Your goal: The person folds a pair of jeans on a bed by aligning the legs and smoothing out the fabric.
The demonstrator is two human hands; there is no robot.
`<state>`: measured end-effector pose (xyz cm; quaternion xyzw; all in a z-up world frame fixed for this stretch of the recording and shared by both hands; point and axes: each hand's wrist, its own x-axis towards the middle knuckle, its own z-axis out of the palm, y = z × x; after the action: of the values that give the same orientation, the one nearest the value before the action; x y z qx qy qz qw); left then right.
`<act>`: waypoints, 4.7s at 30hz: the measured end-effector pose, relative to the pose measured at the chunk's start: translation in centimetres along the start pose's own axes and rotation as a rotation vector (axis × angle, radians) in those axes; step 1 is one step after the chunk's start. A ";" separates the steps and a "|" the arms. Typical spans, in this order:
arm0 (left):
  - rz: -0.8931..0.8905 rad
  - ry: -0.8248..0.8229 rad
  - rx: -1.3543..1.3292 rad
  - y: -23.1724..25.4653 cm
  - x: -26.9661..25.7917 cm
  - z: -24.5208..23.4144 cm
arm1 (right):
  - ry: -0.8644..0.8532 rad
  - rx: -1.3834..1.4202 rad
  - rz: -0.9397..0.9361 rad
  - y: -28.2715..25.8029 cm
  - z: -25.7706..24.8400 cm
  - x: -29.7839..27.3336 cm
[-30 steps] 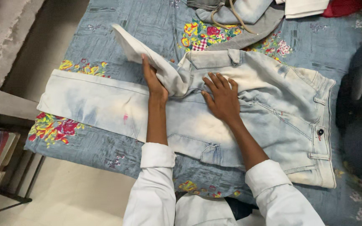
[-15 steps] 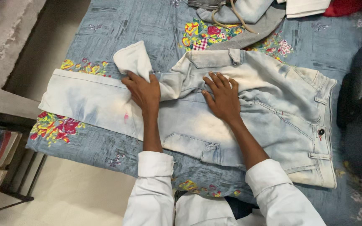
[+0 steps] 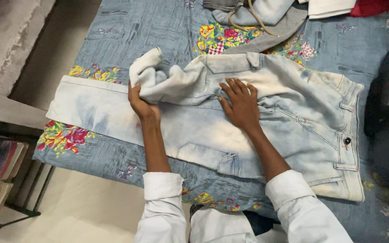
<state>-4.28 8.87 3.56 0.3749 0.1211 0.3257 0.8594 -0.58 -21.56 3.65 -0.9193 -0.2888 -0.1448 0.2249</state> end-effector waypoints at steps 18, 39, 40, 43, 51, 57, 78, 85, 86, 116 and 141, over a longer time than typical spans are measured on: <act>-0.475 0.004 0.014 -0.7 1.2 1.0 | 0.015 0.024 0.008 -0.2 -0.2 0.0; 0.303 -0.122 0.754 6.9 19.8 -4.6 | 0.016 -0.012 -0.026 0.0 -0.2 0.1; 0.348 -0.164 0.737 6.6 20.4 -6.6 | 0.016 -0.011 -0.028 -0.1 -0.2 0.0; 0.179 0.121 0.346 4.1 20.6 -12.3 | 0.000 0.003 -0.020 0.0 -0.2 0.1; -0.105 0.417 0.343 6.3 23.0 -14.8 | 0.016 -0.010 -0.030 -0.1 -0.2 -0.2; -0.165 0.175 0.159 9.7 24.5 -11.2 | 0.018 -0.005 -0.013 -0.3 -0.4 0.0; 0.236 -0.240 0.807 14.7 21.2 -4.1 | 0.016 0.008 -0.005 -0.3 -0.5 -0.1; 0.303 0.337 1.303 10.0 18.1 -14.1 | 0.021 0.022 -0.010 -0.3 -0.5 0.0; 0.590 0.244 1.453 8.6 17.0 -13.9 | 0.022 0.009 -0.014 -0.3 -0.5 -0.1; 0.577 -0.136 1.705 6.0 17.2 -16.4 | 0.108 -0.059 -0.054 -1.5 -1.4 0.0; 0.621 -0.681 1.558 -13.0 -11.1 11.6 | 0.303 -0.090 0.034 15.3 -6.8 1.1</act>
<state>-1.36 -11.56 1.78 0.9424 -0.0601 0.2402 0.2249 8.48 -35.68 4.82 -0.9008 -0.2294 -0.2907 0.2270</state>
